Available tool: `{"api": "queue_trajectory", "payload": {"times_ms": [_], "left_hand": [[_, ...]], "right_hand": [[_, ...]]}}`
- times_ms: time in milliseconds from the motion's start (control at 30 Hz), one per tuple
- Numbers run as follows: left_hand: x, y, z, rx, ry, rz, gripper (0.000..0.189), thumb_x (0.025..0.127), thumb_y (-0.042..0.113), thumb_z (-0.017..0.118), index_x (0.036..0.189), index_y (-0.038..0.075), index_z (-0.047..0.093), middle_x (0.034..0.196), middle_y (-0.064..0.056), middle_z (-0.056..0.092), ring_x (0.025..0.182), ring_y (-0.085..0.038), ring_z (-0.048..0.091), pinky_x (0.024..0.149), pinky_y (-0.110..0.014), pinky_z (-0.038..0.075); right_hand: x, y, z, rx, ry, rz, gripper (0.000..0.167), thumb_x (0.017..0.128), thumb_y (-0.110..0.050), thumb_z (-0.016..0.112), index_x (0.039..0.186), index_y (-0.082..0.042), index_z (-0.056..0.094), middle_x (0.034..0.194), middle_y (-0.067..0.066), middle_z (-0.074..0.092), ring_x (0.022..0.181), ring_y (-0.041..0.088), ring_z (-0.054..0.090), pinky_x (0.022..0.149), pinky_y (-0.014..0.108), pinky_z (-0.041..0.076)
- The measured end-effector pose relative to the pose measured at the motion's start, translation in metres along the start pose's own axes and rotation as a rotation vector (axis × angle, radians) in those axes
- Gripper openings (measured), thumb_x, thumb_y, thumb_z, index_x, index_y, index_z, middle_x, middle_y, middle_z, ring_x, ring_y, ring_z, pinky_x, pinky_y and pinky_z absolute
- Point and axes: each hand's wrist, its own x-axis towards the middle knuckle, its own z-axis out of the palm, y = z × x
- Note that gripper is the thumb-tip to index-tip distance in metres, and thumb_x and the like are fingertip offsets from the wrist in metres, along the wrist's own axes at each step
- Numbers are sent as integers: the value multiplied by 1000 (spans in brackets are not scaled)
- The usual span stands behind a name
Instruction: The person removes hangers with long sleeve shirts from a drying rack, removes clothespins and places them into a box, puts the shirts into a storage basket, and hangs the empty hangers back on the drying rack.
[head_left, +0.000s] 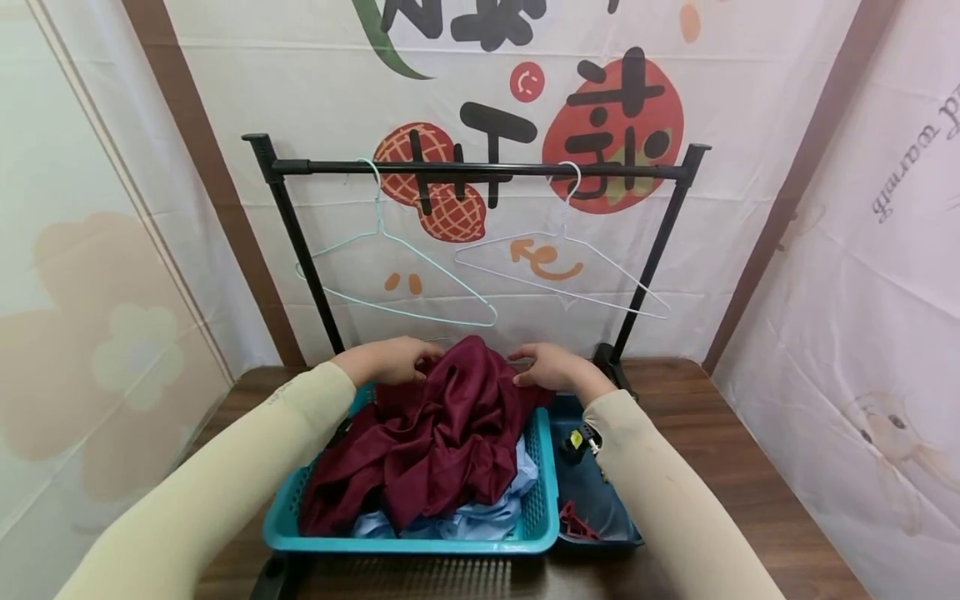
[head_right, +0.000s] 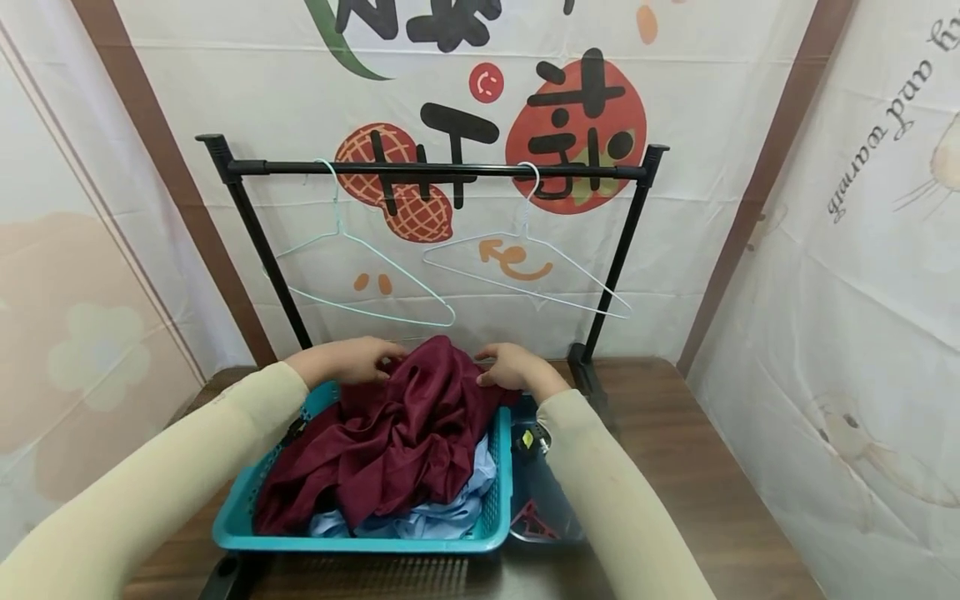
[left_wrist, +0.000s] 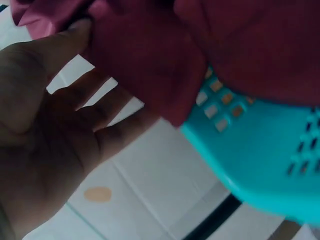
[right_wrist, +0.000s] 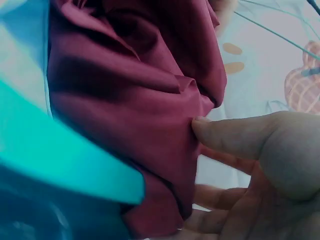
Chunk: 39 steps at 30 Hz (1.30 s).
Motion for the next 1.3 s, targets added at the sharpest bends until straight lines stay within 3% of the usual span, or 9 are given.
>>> {"api": "queue_trajectory", "payload": {"times_ms": [100,233,333,433,500,700,900,1133,1300], "left_hand": [[8,-3,7,30,11,18,36,98,7,64,130,23,66,122,0,70,122,-24,61,102,-45,49],[13,-4,9,29,76,5,32,93,7,69,120,25,74,110,5,73,110,-20,65,96,-43,52],[15,-3,7,23,144,6,26,87,1,71,102,22,78,95,5,74,91,-16,66,84,-38,54],[16,-4,5,35,199,18,25,82,-5,69,85,19,75,84,5,71,78,-13,61,74,-33,52],[16,-4,5,42,222,21,25,83,-5,67,83,19,75,83,5,70,77,-13,60,72,-33,51],[11,-3,0,91,294,34,17,98,2,62,101,15,73,98,-2,72,95,-20,67,86,-42,54],[-7,0,-12,63,367,-16,16,100,2,59,109,10,70,106,-6,72,104,-26,68,92,-46,53],[-35,16,-14,33,371,24,14,99,4,63,106,14,69,101,-2,69,97,-22,64,87,-44,52],[-58,33,-11,-26,320,53,12,97,7,69,99,19,68,95,3,64,86,-16,57,78,-38,47]], "right_hand": [[9,5,7,14,-1,-9,42,96,-9,69,138,-12,65,135,13,65,123,27,62,98,40,53],[19,6,13,-133,98,0,25,89,-7,74,114,-12,76,112,6,73,102,21,64,89,36,54],[24,6,15,-200,176,32,13,86,-4,72,96,-12,76,99,3,73,90,19,62,85,34,53],[25,6,16,-227,236,50,14,87,-1,66,84,-13,73,90,0,69,83,17,57,80,33,51],[25,6,15,-230,268,53,17,87,0,64,82,-14,72,88,0,67,81,17,56,77,32,50],[18,3,10,-170,374,3,13,90,-4,64,87,-12,73,90,3,70,83,19,60,78,35,51],[7,-7,2,-74,452,-82,13,96,-7,65,102,-12,76,104,6,73,99,22,66,91,41,54],[-15,-19,2,56,443,-148,10,100,-14,66,102,-17,76,102,1,73,90,20,64,81,38,53],[-37,-28,8,183,408,-175,13,100,-11,66,105,-18,75,105,-1,73,87,17,63,75,33,53]]}}
